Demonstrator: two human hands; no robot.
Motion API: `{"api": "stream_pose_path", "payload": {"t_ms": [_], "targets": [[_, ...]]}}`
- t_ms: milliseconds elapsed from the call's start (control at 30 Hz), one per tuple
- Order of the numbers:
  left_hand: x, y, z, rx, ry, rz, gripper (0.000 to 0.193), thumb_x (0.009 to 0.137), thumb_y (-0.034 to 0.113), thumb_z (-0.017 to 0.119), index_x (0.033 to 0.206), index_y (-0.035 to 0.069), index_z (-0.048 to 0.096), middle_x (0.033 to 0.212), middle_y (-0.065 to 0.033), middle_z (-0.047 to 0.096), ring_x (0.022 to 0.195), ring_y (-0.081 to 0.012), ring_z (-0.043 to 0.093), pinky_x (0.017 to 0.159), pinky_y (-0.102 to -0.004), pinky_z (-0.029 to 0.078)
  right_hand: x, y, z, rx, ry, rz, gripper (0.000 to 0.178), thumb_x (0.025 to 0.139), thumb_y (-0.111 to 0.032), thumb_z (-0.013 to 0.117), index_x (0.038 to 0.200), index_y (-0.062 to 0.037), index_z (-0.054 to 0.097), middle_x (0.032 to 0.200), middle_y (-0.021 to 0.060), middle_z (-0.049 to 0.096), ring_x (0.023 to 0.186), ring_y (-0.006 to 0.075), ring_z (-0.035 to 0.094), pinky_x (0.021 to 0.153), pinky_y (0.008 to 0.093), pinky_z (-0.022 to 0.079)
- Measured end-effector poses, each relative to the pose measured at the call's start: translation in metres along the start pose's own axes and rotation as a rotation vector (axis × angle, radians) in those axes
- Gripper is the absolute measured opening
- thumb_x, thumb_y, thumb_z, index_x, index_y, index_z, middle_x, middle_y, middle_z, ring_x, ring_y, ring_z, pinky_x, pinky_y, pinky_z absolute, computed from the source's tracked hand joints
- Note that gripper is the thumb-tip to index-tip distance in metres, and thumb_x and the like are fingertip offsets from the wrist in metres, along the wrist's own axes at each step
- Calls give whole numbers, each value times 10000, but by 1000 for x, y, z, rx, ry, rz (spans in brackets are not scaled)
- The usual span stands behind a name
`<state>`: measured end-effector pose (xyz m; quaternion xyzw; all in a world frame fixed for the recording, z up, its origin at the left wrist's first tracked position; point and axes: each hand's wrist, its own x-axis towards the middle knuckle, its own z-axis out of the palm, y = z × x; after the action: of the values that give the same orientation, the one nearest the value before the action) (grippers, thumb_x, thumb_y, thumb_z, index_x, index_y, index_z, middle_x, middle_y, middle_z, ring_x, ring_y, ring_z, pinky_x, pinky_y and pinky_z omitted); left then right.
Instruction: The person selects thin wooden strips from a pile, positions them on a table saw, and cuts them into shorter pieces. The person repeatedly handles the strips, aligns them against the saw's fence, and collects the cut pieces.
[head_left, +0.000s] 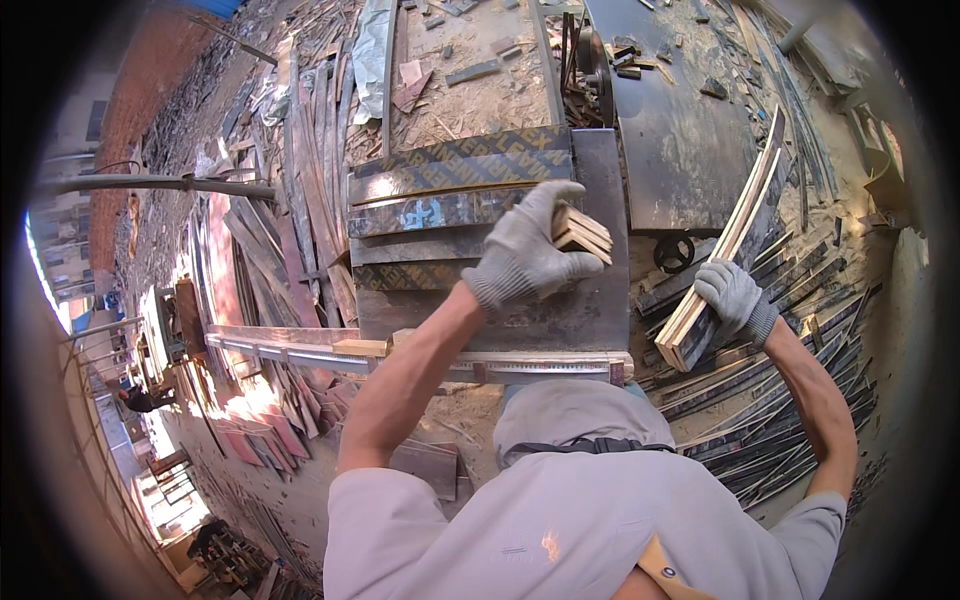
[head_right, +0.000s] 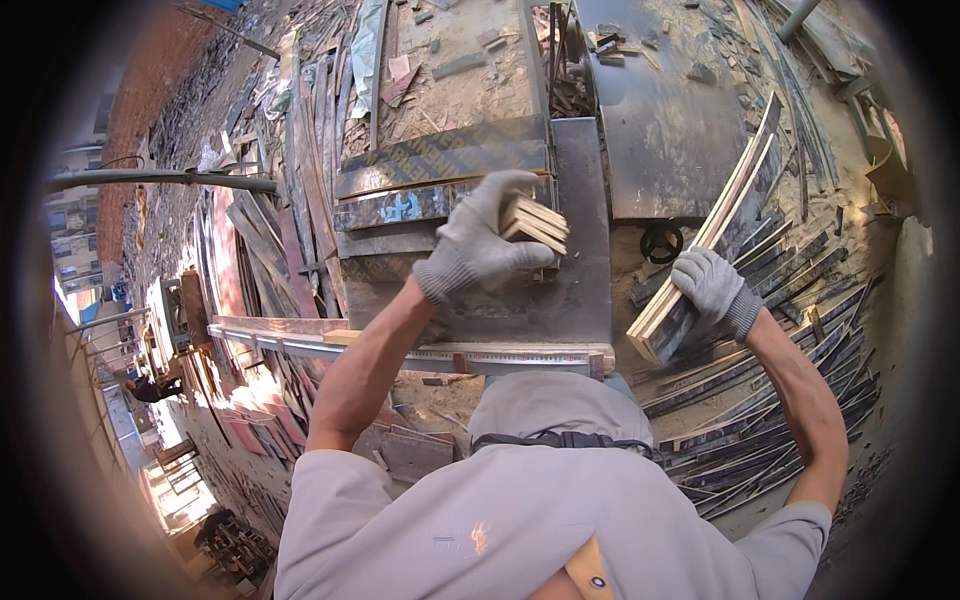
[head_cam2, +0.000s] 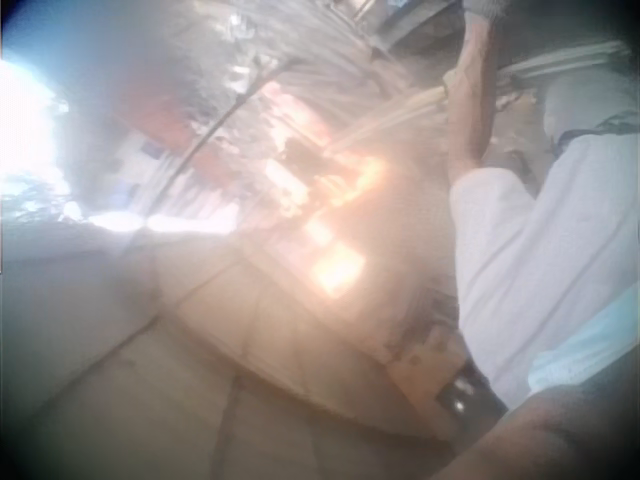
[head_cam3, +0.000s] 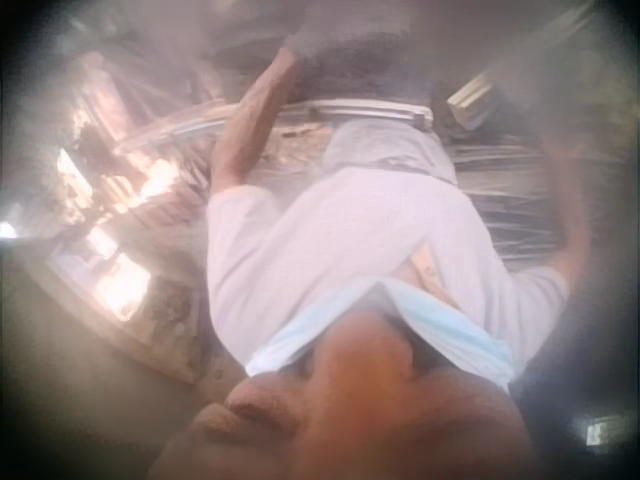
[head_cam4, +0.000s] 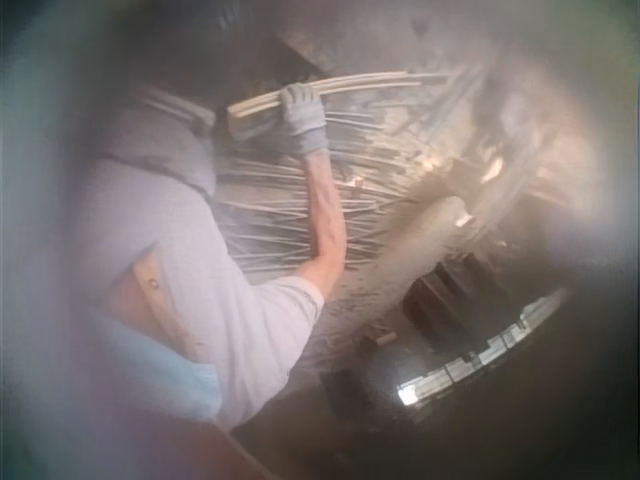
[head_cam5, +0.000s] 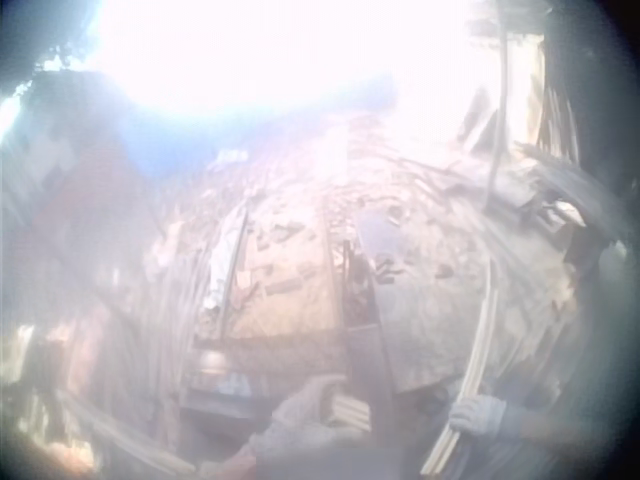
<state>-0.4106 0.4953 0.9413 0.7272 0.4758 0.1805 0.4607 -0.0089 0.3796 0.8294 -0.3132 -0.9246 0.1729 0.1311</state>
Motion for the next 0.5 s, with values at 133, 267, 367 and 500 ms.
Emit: {"api": "stream_pose_path", "payload": {"t_ms": [133, 267, 367, 500], "targets": [[-54, 7, -180, -300, 549, 83, 672, 954, 354, 864, 1465, -22, 644, 1248, -161, 772, 1102, -225, 757, 951, -336, 643, -1, 1, 12, 26, -60, 30, 648, 619, -247, 751, 1202, -18, 585, 1188, 175, 644, 1182, 387, 658, 1100, 525, 519], [-127, -54, -270, -625, 1015, -38, 597, 1070, 454, 691, 1409, -37, 679, 1298, -178, 771, 1120, -294, 773, 1015, -425, 626, 3, -2, 21, -16, -27, 14, 576, 645, -234, 723, 1165, -22, 594, 1168, 168, 655, 1158, 378, 663, 1088, 521, 526], [-168, -132, -265, -859, 1212, -81, 580, 1069, 426, 702, 1439, -19, 663, 1356, -156, 755, 1166, -300, 748, 1010, -436, 618, 7, -3, 17, -30, -4, 16, 583, 616, -240, 753, 1137, -29, 600, 1148, 156, 653, 1165, 373, 658, 1082, 512, 521], [-182, -221, -219, -885, 1476, -190, 543, 1040, 451, 744, 1395, 43, 704, 1296, -120, 767, 1130, -288, 736, 1001, -449, 608, 16, -3, 7, -25, 26, 30, 587, 585, -189, 764, 1127, -30, 606, 1127, 159, 649, 1139, 384, 660, 1061, 499, 530]]}}
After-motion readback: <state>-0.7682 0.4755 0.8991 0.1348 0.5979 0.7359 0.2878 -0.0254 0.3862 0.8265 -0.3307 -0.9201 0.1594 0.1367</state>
